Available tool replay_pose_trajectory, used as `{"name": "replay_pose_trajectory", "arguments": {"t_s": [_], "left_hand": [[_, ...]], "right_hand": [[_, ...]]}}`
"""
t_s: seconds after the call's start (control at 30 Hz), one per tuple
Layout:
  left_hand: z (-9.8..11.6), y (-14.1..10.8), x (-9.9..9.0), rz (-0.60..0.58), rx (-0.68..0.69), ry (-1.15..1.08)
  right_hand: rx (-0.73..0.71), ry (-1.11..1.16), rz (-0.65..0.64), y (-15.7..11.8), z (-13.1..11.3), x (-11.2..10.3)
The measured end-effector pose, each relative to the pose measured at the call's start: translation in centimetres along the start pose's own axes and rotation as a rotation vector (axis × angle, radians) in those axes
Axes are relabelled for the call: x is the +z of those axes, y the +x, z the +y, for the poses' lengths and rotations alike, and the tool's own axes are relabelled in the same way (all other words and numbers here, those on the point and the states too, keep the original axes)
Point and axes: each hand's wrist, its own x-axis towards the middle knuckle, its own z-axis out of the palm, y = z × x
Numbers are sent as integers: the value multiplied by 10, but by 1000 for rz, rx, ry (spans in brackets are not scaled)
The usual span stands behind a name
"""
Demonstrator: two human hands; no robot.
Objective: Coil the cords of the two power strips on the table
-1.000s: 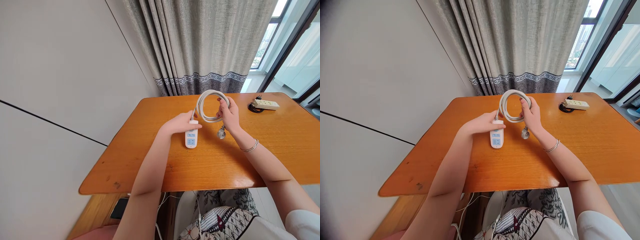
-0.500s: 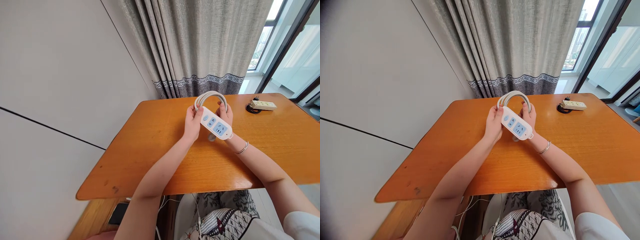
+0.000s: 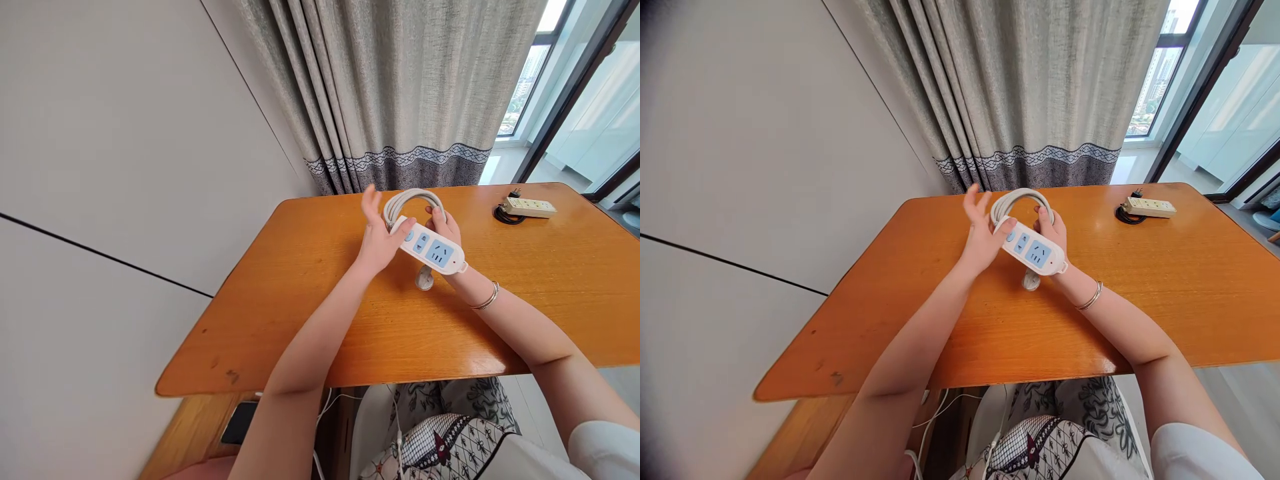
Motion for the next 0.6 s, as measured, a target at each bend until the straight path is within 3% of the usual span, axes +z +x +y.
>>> {"name": "replay_pose_trajectory", "arguments": {"t_s": [0.07,0.13,0.33,0.47,0.53,0.6], "left_hand": [[2,4,-3,-97,-82,-47],[-1,6,-2,-103,-158,-121],[-17,7,19,179,-329,-377],[-26,11,20,309,-386,-432],[-28,14,16,370,-367,-416],[-29,16,12,419,-337,-374]], "right_hand": [[64,-19,-34,1,5,-1],[117,-6,-47,1,8,-1],[154,111,7,-12,13,7],[154,100,44,-16,18,13],[147,106,18,-17,19,15],[97,121,-103,-19,17,17]]}}
